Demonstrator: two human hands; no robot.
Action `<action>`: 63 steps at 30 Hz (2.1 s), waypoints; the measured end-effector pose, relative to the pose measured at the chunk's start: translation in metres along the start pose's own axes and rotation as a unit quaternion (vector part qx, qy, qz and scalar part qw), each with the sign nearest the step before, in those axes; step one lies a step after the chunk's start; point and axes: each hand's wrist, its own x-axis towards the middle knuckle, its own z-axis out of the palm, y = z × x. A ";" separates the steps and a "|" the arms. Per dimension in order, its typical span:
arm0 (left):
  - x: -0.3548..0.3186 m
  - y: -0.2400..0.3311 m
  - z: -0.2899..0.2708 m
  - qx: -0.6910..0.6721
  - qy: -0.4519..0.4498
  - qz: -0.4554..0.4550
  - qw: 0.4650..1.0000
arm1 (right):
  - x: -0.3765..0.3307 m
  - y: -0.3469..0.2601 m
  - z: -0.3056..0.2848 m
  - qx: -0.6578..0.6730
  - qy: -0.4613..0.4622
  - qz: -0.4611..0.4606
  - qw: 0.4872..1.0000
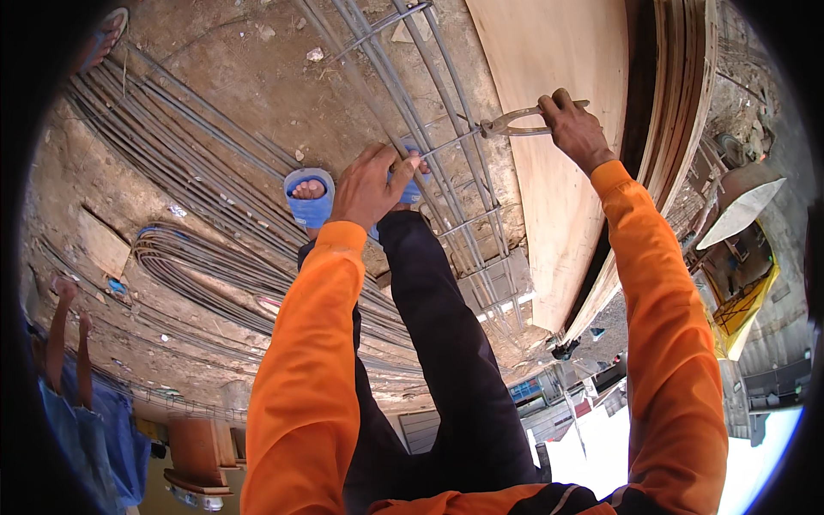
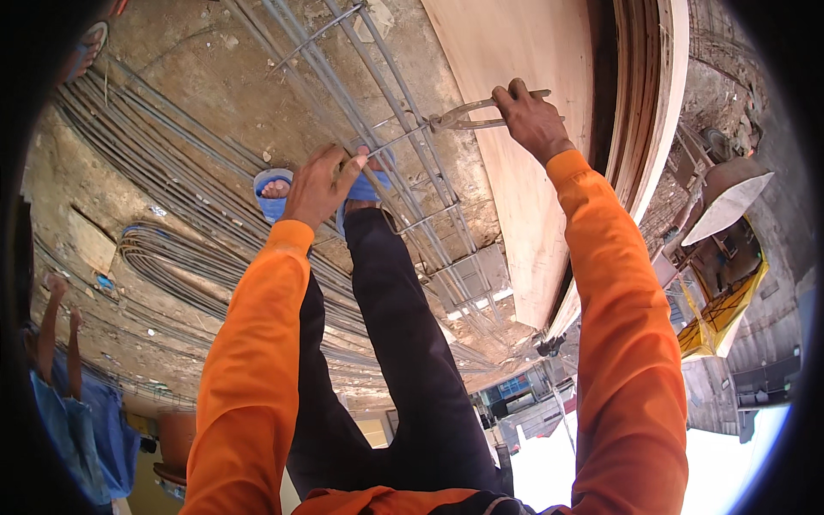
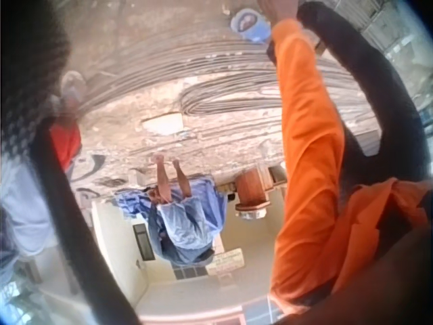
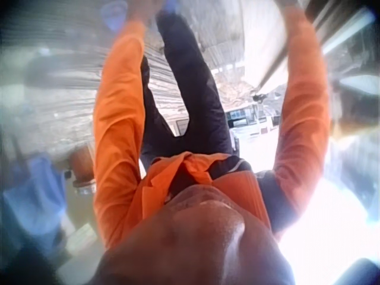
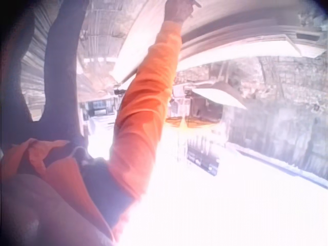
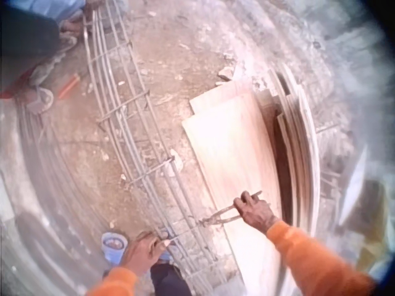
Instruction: The person sits on the ground and ties a rebar mesh using wire and pliers. They loop wire around intersecting rebar rods and twist it to secure the joints. Another worker is visible nearby doing similar work.
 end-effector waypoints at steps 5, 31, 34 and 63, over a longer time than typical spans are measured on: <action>-0.003 -0.004 0.005 -0.010 0.042 0.025 0.999 | 0.016 0.001 0.025 0.052 0.022 -0.005 0.998; 0.025 0.017 0.023 -0.492 0.165 -0.355 0.778 | -0.015 0.015 -0.052 0.153 -0.099 -0.175 0.967; 0.020 0.030 0.016 -0.428 0.131 -0.370 0.814 | -0.014 0.017 -0.041 -0.053 0.072 -0.232 0.969; 0.022 -0.006 0.036 -0.289 0.156 -0.309 0.892 | -0.002 0.025 -0.058 0.003 -0.104 -0.244 0.964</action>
